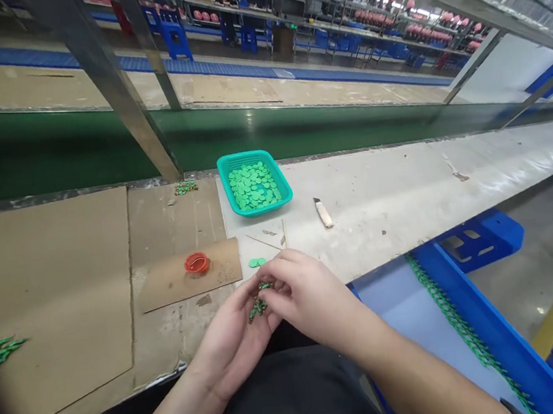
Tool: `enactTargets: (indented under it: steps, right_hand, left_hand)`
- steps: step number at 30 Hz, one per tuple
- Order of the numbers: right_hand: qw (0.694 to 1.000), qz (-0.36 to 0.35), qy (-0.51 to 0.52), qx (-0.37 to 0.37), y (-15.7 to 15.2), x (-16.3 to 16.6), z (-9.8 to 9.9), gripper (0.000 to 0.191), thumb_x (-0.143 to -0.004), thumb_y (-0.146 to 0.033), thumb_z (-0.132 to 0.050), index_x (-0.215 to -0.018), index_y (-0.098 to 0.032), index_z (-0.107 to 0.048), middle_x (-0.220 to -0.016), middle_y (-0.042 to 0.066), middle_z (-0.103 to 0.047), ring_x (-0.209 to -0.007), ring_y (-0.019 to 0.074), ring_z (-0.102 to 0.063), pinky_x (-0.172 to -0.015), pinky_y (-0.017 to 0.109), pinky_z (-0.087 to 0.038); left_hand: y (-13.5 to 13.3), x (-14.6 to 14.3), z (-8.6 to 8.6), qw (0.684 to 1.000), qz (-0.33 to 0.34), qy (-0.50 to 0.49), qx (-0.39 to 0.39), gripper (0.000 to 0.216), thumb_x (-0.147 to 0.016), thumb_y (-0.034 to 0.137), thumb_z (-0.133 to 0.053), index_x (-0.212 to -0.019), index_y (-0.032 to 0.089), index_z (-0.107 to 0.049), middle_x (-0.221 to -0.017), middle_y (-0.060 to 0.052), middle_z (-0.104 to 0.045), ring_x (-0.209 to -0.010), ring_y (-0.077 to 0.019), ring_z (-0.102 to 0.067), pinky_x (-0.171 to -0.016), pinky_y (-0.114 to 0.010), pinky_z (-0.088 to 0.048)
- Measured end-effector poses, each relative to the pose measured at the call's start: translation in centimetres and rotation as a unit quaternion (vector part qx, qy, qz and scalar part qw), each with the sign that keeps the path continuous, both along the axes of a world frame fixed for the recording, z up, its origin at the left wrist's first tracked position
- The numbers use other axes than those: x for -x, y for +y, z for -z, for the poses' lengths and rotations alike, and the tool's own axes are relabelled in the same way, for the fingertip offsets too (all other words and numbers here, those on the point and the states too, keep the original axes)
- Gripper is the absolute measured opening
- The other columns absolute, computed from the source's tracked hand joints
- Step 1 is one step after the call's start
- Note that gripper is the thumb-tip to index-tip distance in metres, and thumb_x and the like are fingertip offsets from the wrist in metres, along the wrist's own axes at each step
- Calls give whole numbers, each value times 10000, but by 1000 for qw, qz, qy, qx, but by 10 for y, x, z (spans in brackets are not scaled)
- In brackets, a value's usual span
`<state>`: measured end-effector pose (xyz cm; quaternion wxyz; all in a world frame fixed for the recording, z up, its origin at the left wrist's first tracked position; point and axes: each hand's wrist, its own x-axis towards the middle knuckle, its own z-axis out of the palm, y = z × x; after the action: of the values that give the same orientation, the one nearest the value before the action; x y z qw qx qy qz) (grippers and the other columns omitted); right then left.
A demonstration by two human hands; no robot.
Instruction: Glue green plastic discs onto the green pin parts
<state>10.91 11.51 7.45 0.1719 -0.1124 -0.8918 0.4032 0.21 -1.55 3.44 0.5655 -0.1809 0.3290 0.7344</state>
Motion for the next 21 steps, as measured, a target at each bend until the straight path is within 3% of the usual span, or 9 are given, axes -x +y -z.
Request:
enactTargets:
  steps: [4, 9, 14, 21]
  right_hand:
    - [996, 15, 78, -46, -4, 1, -12, 121, -1136, -130, -777, -1141, -231, -843, -990, 1, -845, -870, 145, -806, -829, 264, -678]
    - [994, -22, 88, -53, -18, 4, -9, 204, -1131, -84, -743, -1139, -251, -860, -991, 9, -857, -882, 157, -821, -784, 273, -678]
    - [993, -54, 96, -43, -41, 14, -1, 213, -1141, -92, -729, -1158, -252, -868, -1051, 38, -875, -951, 181, -855, -875, 314, -724]
    - [989, -46, 120, -79, -58, 24, -7, 176, -1130, -105, -743, -1091, -255, -828, -972, 19, -841, -861, 173, -810, -786, 295, -695]
  left_hand:
    - [-25, 14, -6, 1000, -18, 1, 15, 295, -1239, 206, -576, -1137, 89, -827, -1468, -233, -784, -1320, -320, -840, -1073, -354, -790]
    - [-60, 22, -13, 999, -35, 1, 1, 350, -1260, 271, -555, -1310, 81, -845, -1543, -245, -769, -1349, -351, -844, -1120, -420, -797]
    - [-83, 24, -14, 998, -48, -5, -34, 299, -1242, 253, -601, -1307, 87, -841, -1533, -227, -780, -1333, -350, -854, -1082, -403, -807]
    - [-116, 32, -8, 998, -41, -47, 1, 239, -1221, 248, -641, -1245, 88, -816, -1366, -252, -823, -1183, -351, -896, -925, -361, -815]
